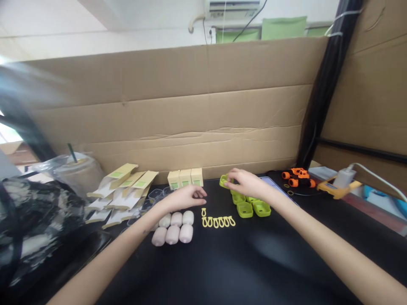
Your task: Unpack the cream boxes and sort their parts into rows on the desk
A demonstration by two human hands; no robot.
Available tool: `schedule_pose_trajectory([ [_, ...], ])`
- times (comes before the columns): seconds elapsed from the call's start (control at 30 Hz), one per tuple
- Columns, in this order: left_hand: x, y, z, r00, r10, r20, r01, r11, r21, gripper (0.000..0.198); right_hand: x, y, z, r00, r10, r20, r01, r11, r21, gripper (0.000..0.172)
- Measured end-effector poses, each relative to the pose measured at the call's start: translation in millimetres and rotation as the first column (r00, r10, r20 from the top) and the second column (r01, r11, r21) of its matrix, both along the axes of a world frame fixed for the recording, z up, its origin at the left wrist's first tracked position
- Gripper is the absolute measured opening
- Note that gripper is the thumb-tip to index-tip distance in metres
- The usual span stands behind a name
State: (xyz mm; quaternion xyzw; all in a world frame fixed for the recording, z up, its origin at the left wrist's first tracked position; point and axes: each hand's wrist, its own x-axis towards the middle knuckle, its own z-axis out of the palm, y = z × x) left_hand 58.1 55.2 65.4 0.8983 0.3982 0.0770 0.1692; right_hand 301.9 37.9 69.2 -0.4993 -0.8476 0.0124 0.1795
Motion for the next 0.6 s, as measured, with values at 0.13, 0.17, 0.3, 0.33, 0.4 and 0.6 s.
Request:
schedule_pose_trajectory([
  [0.13, -20, -30, 17.2, 0.977, -0.031, 0.211, -0.006, 0.985, 0.173, 0.018, -11, 37, -19.0, 0.99, 0.062, 0.128, -0.056, 0.997, -0.051, 0.023],
  [0.17, -26, -41, 19.6, 0.969, -0.055, 0.242, 0.001, 0.976, 0.216, 0.018, -13, 41, -24.9, 0.985, 0.076, 0.152, -0.067, 0.996, -0.061, 0.024],
  [0.3, -41, -88, 10.3, 0.945, -0.258, 0.201, 0.162, 0.903, 0.398, 0.017, -14, 48, -41.8, 0.97, 0.112, 0.214, -0.098, 0.992, -0.078, 0.025],
  [0.33, -42, -98, 3.0, 0.926, -0.357, 0.124, 0.252, 0.827, 0.502, 0.018, -14, 48, -43.6, 0.969, 0.112, 0.22, -0.097, 0.992, -0.075, 0.025],
  [0.4, -42, -114, -15.7, 0.869, -0.494, 0.023, 0.365, 0.672, 0.644, 0.017, -12, 48, -44.5, 0.97, 0.097, 0.221, -0.086, 0.994, -0.062, 0.025],
  [0.6, -39, -128, -70.6, 0.78, -0.597, 0.187, 0.472, 0.757, 0.452, 0.02, -12, 43, -36.5, 0.978, 0.014, 0.206, -0.011, 1.0, -0.012, 0.025],
])
